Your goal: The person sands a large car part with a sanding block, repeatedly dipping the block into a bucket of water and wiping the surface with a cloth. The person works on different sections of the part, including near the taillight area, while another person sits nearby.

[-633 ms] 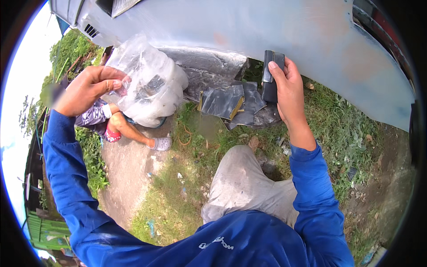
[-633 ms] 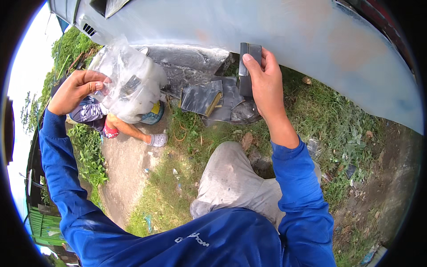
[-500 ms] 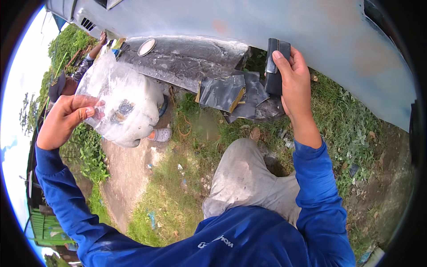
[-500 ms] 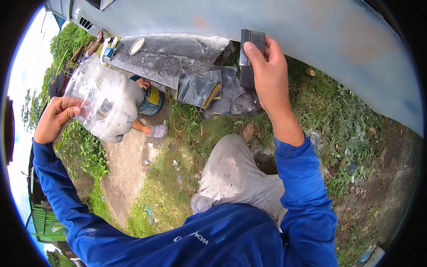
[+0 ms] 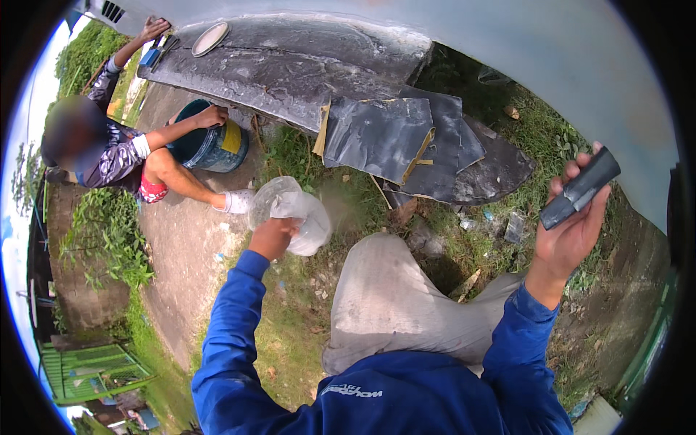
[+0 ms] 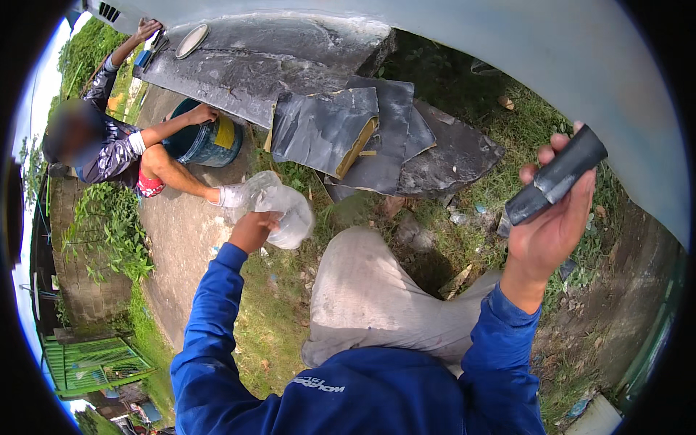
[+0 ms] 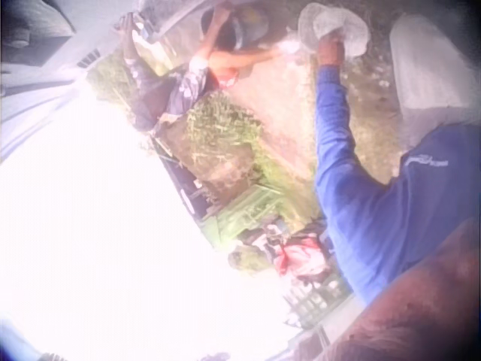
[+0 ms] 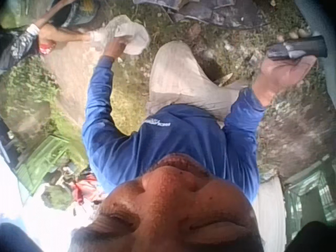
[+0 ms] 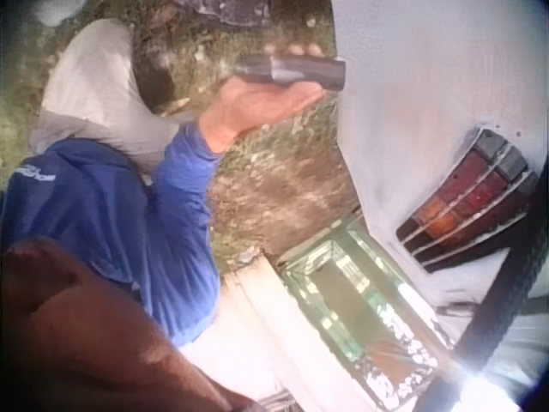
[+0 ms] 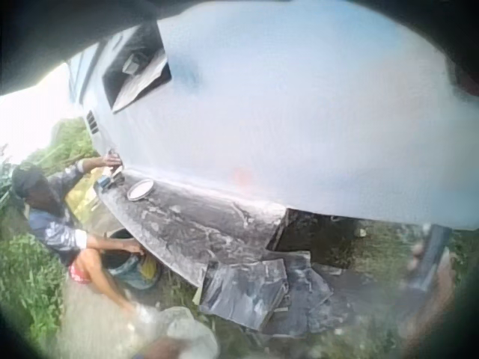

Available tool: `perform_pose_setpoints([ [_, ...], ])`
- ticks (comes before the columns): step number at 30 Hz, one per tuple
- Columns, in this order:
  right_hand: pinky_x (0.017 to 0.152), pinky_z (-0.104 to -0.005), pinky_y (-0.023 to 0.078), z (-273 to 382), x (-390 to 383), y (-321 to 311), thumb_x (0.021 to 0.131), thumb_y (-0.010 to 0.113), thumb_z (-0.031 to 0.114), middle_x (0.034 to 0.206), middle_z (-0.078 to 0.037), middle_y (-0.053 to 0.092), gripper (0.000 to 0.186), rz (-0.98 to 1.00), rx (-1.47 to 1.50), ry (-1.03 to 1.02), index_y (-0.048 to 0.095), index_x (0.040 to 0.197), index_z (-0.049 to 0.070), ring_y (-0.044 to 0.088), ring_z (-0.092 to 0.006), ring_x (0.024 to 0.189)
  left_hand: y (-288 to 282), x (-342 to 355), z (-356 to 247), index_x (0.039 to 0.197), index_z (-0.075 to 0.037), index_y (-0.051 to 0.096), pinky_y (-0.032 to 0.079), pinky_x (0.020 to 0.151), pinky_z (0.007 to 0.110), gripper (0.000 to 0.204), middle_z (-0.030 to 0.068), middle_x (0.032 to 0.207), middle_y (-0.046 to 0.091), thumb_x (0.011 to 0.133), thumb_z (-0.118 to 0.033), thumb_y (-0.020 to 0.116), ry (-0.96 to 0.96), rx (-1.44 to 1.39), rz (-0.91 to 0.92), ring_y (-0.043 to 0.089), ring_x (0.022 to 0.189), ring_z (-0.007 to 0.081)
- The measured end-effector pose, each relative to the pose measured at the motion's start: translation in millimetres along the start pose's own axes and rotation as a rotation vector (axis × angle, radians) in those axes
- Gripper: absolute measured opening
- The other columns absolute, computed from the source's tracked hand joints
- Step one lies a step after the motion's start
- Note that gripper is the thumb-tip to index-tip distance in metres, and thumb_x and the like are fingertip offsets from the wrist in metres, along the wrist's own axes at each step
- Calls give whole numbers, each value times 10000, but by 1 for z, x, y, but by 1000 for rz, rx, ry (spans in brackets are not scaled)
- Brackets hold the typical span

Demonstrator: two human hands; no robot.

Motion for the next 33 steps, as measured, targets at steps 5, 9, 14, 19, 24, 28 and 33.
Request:
perform_pose_setpoints([
  [5, 767, -301, 522, -115, -77, -129, 1047, 536, 254, 1062, -44, 651, 320, -381, -426, 566, 546, 1302, 60, 628, -140, 867, 117, 60, -26, 1207, -238, 690, 549, 753, 457, 305, 73, 847, 730, 936, -197, 557, -68, 113, 33, 711, 787, 282],
  [9, 912, -386, 480, -246, -119, -39, 957, 647, 239, 1156, -124, 651, 423, 572, -973, 528, 566, 1307, 16, 619, -271, 1050, 176, 67, -33, 1187, -240, 690, 534, 776, 408, 345, 48, 831, 732, 884, -141, 557, 56, 68, -57, 714, 764, 239],
  [14, 841, -450, 538, -424, -134, 59, 908, 614, 219, 1088, -175, 701, 379, 1281, -1422, 427, 636, 1256, 71, 682, -344, 993, 201, 86, -57, 1027, -181, 706, 516, 787, 390, 235, 66, 758, 711, 839, -127, 577, 80, 61, -232, 695, 687, 241],
  [19, 773, -454, 555, -494, -197, 53, 874, 609, 185, 1050, -170, 722, 259, 1527, -1701, 188, 700, 1091, 75, 705, -325, 937, 210, 73, -56, 677, -104, 679, 519, 749, 379, 126, 85, 710, 700, 778, -145, 616, -10, 54, -127, 701, 691, 240],
  [24, 705, -459, 572, -488, -193, 42, 840, 605, 151, 1011, -165, 742, 195, 1454, -1708, 112, 764, 926, 80, 728, -306, 881, 212, 80, -59, 713, -117, 687, 518, 711, 383, 137, 77, 715, 705, 817, -151, 603, -69, 88, -132, 708, 683, 224],
  [28, 732, -462, 554, -441, -173, 36, 850, 638, 200, 1030, -167, 708, 220, 1481, -1438, 251, 725, 1004, 69, 693, -311, 925, 210, 76, -57, 851, -176, 696, 514, 736, 398, 132, 37, 736, 720, 905, -231, 589, 12, 39, -104, 710, 681, 211],
  [33, 800, -466, 520, -255, -82, -47, 877, 696, 293, 1073, -173, 643, 401, 1359, -1009, 735, 638, 1189, 48, 628, -325, 1016, 135, 33, -39, 1198, -100, 681, 479, 1019, 436, 328, 146, 1214, 672, 882, -183, 711, 81, -240, -399, 628, 1150, 350],
])
Point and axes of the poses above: each hand's wrist, its own x-axis towards the middle knuckle, its own y-axis out of the palm, z = x × y, the point moved 1 cm from there along x, towards the middle knuckle
